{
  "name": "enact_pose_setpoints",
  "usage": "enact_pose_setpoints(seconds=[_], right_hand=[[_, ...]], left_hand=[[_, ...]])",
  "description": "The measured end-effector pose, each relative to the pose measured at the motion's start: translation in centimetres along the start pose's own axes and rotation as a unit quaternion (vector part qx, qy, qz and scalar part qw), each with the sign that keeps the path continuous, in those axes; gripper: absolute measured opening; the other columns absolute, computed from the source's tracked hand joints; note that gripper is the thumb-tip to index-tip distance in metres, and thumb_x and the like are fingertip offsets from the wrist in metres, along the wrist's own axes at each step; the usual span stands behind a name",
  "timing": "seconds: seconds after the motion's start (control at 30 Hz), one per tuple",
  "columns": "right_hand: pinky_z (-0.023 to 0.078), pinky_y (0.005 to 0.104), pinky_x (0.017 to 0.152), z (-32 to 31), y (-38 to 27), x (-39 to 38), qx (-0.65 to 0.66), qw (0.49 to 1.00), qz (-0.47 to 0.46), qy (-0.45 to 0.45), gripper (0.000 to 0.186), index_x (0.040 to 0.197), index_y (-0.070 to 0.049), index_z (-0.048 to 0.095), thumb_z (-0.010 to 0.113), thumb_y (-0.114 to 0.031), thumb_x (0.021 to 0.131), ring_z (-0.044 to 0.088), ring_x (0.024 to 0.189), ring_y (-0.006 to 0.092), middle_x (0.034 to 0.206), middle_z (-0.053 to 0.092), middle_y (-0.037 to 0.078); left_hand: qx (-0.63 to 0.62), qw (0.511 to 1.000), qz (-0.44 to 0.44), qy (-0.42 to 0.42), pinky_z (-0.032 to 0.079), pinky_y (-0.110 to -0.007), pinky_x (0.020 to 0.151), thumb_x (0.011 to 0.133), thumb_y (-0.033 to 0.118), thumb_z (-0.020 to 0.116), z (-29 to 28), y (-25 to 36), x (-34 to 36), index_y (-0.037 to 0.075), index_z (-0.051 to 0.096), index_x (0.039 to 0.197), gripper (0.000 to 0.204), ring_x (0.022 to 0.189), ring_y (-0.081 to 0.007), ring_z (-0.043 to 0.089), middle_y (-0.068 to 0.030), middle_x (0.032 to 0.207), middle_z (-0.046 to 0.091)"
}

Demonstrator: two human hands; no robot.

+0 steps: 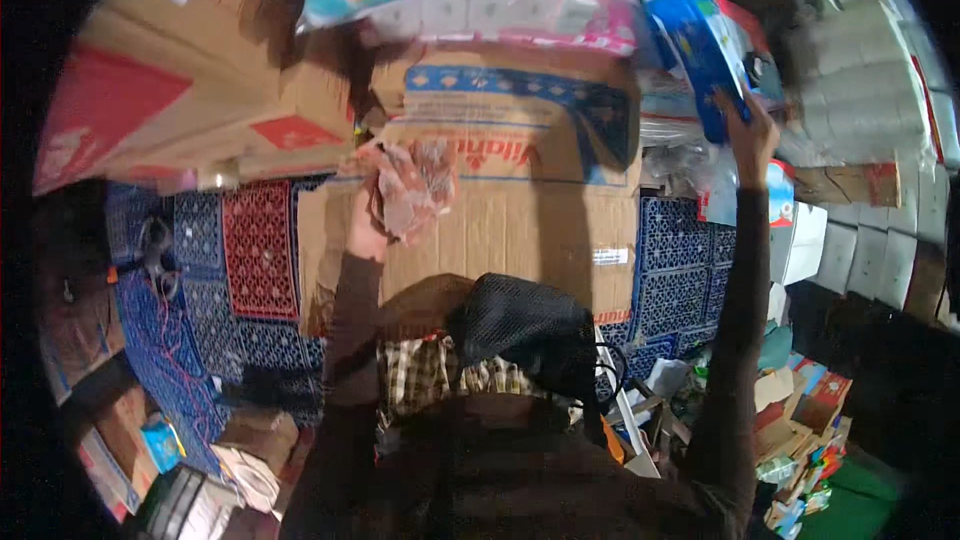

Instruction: The recorder is using a cloth to wipe dust off various plastic-wrapped consumer packages, such as diapers and tissues, in a storage area.

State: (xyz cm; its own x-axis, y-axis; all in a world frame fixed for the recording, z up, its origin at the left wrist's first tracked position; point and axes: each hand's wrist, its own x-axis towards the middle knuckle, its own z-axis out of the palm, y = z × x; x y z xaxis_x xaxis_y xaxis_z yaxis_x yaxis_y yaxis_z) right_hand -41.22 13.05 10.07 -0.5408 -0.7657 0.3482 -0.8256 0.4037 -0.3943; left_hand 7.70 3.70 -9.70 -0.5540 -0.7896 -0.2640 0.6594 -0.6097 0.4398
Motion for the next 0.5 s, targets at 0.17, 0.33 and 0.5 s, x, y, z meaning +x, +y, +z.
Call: enact_pose_setpoints(seconds=[0.17,0.33,0.5], right_hand=[[0.041,0.0397,0.102,1.6,-7.2,-14.0,0.129,0.977,-0.164,-0.034,0.055,0.124,-0.006,0.061,0.077,-0.002,0.072,0.052,0.124,0.0290,0.126,0.060,0.016],[0.039,0.0414,0.105,4.7,-12.2,-20.7,0.158,0.937,-0.173,-0.260,0.057,0.119,-0.010,0.063,0.076,0.001,0.065,0.040,0.133,0.0339,0.131,0.057,0.010],[0.041,0.0418,0.102,6.4,-9.8,-20.2,0.251,0.918,-0.124,-0.281,0.040,0.108,-0.006,0.068,0.076,-0.002,0.069,0.042,0.132,0.0338,0.124,0.062,0.010]], left_hand=[[-0.018,0.994,0.078,0.076,0.043,-0.045,0.097,0.097,0.037,0.044,1.8,0.9,0.2,0.014,0.046,0.135,0.044,0.114,-0.0232,0.050,-0.0048,0.127,0.051],[-0.069,0.987,0.144,0.019,0.037,-0.047,0.103,0.096,0.035,0.045,4.6,4.5,0.0,0.014,0.041,0.138,0.047,0.123,-0.0245,0.044,-0.0058,0.136,0.045],[-0.192,0.953,0.120,-0.202,0.031,-0.048,0.109,0.095,0.032,0.047,11.9,5.7,-4.3,0.014,0.037,0.142,0.051,0.133,-0.0257,0.037,-0.0067,0.145,0.038]])
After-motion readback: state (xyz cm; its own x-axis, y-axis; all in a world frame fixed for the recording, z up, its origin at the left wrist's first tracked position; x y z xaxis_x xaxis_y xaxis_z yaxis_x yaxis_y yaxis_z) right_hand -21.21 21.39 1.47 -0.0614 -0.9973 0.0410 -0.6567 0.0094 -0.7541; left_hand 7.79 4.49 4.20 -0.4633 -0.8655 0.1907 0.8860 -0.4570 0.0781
